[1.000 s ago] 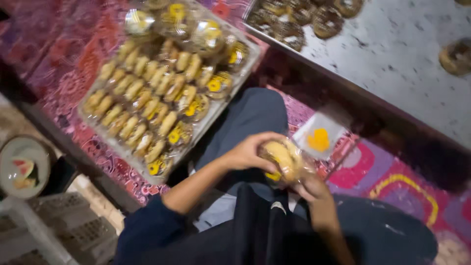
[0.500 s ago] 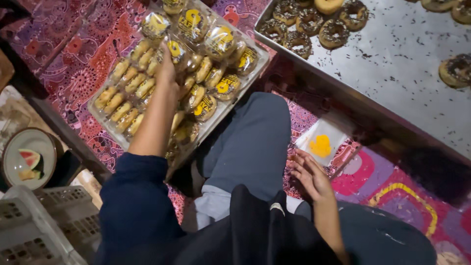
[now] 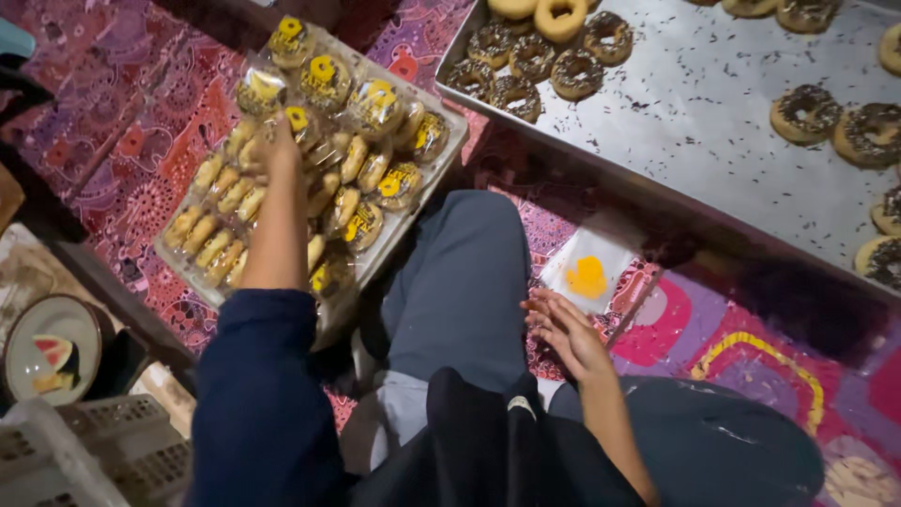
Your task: The person sits on a patterned floor mat and repeatedly picks donuts from a metal tray, places them into clear plastic bags, and arranges the sealed bags on a nearby tray. The person handles both plain and chocolate-sprinkled donuts.
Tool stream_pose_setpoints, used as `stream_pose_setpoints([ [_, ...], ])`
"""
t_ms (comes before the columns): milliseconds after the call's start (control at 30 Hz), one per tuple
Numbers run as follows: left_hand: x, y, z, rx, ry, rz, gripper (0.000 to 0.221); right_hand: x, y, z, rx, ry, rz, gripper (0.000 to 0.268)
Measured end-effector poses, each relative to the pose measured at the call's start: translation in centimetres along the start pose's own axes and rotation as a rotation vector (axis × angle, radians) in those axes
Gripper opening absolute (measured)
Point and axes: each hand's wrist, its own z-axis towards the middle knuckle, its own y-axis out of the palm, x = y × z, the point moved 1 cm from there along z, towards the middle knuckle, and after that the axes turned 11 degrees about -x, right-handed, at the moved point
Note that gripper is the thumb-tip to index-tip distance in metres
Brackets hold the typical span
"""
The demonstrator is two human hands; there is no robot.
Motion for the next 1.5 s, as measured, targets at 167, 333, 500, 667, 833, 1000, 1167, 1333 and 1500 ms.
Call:
stream_pose_setpoints([
  [167, 1.0, -0.3, -2.2, 0.188, 0.003, 0.298, 0.114, 0.1, 0.6, -0.2, -0.001, -0.015, -0.031, 0.04],
  [333, 5.2, 0.0, -8.5, 0.311, 0.042, 0.404, 0.115, -2.0, -0.5, -0.9, 0.178, -0.032, -0.1, 0.038],
  [500, 0.4, 9.5, -27.2, -0.345, 1.42, 0.56, 0.034, -7.1, -7.5, -5.0, 0.635, -0.341, -0.365, 0.031],
  [667, -9.4, 27.0, -35.7, -1.004, 0.937, 1.407, 0.081, -8.4, -10.3, 3.1, 0.599, -0.224, -0.833, 0.041],
  [833, -16.3, 32.8, -33.8, -1.137, 0.756, 1.654, 0.117, -6.7, -11.9, 11.2, 0.438, -0.039, -1.931, 0.035],
  [1000, -17.5, 32.7, -33.3, -1.15, 0.76, 1.584, 0.115, -8.3, -14.2, 14.9, 0.221, 0.461, -1.81, 0.033],
  [1167, -13.6, 30.1, -33.2, -1.062, 0.698, 1.049, 0.131, -12.7, -9.7, 10.3, 0.243, 0.469, -1.559, 0.036],
  [1333, -6.6, 23.4, -32.3, -1.332, -0.283, -0.37, 0.09, -13.5, 6.7, 3.9, 0.218, -0.461, -1.681, 0.066],
  [1500, 0.4, 20.2, -25.3, -0.91, -0.46, -1.055, 0.052, -20.1, 7.8, 12.7, 0.573, -0.234, -0.951, 0.037],
])
